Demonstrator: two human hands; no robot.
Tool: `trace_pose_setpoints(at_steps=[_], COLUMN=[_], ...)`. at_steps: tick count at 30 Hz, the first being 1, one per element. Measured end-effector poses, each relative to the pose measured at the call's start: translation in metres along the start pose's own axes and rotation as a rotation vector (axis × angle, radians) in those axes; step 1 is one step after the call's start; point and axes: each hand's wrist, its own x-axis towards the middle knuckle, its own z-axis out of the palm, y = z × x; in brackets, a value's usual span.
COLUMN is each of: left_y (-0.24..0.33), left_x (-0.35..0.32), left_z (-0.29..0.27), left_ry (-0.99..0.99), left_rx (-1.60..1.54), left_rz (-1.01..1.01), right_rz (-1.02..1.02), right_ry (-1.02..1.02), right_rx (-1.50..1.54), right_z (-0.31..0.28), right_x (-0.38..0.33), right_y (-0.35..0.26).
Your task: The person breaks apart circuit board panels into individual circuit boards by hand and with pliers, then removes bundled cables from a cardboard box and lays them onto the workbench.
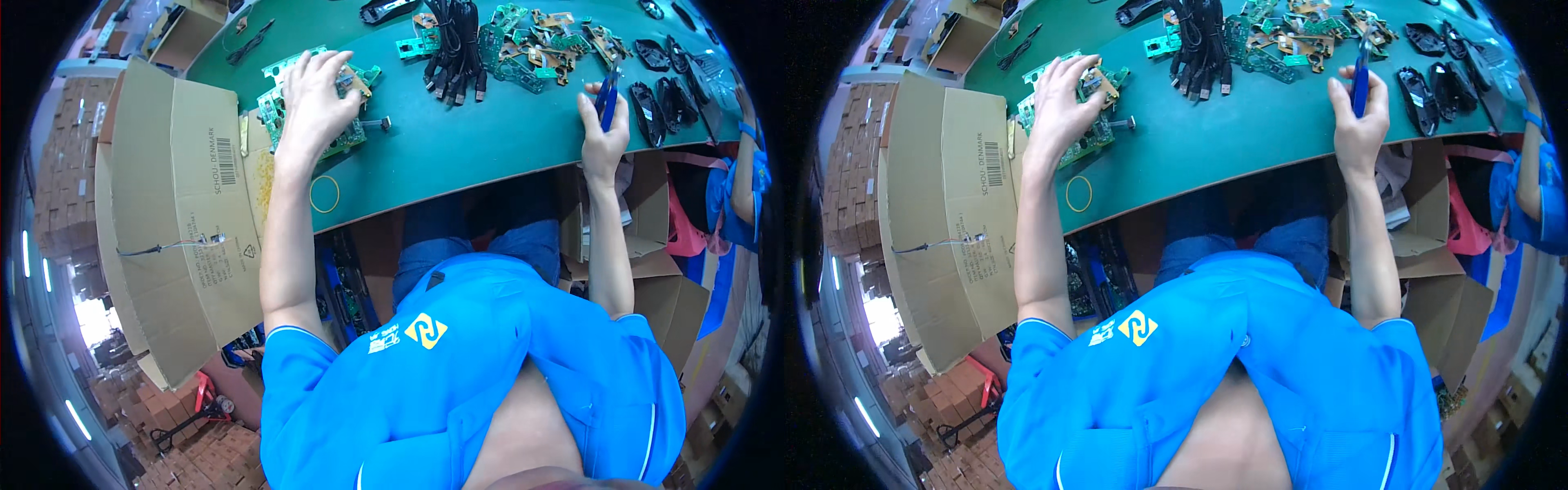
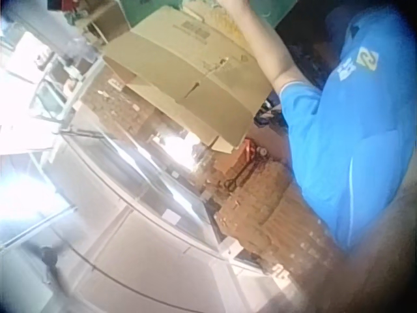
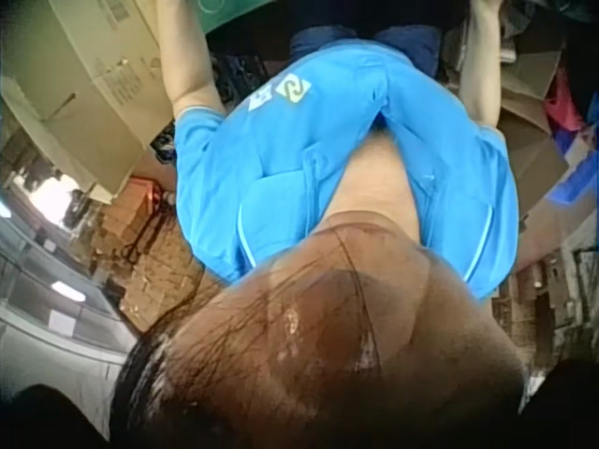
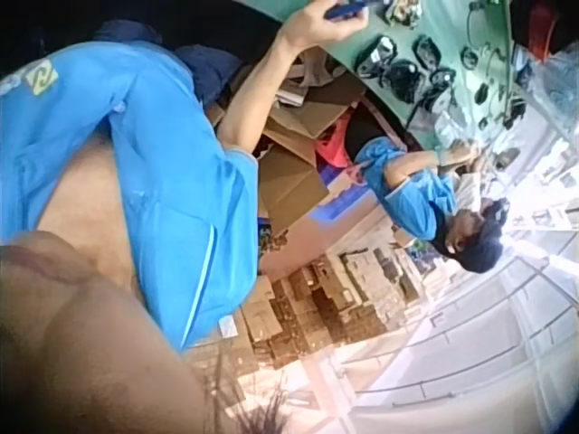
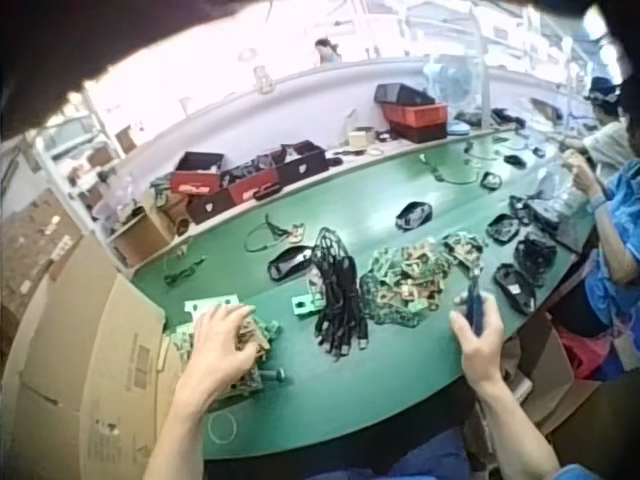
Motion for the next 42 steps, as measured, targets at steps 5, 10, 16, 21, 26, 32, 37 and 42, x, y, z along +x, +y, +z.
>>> trace_pose_setpoints(at_steps=[5,10,16,21,26,32,37,42], left_y=[-0.003,0.017,0.099,0.159,0.154,0.047,-0.003,-0.019], left_x=[0.01,0.031,0.048,0.089,0.097,0.064,0.047,0.037], left_z=[-0.005,-0.036,-0.047,0.019,0.031,-0.023,-0.026,0.023], left_ry=[-0.246,-0.392,-0.194,-0.142,0.072,-0.19,-0.409,-0.251], left_rx=[0.09,-0.099,-0.493,-0.363,-0.371,-0.363,-0.045,0.378], left_rz=[0.066,-0.018,0.065,0.27,0.33,-0.175,-0.049,0.352], right_rz=[-0.066,-0.109,-0.046,-0.055,-0.026,-0.028,-0.053,-0.091], right_ry=[0.033,0.013,0.103,0.077,0.082,0.051,0.033,0.0], right_rx=[0.043,0.106,0.259,0.301,0.31,0.283,0.167,0.148], right_z=[0.003,0.009,-0.002,0.004,0.003,0.001,-0.002,0.005], right_x=[-0.015,-0.017,-0.016,-0.013,-0.014,-0.013,-0.014,-0.014], right_y=[-0.004,0.005,0.006,0.003,0.007,0.011,0.009,0.006])
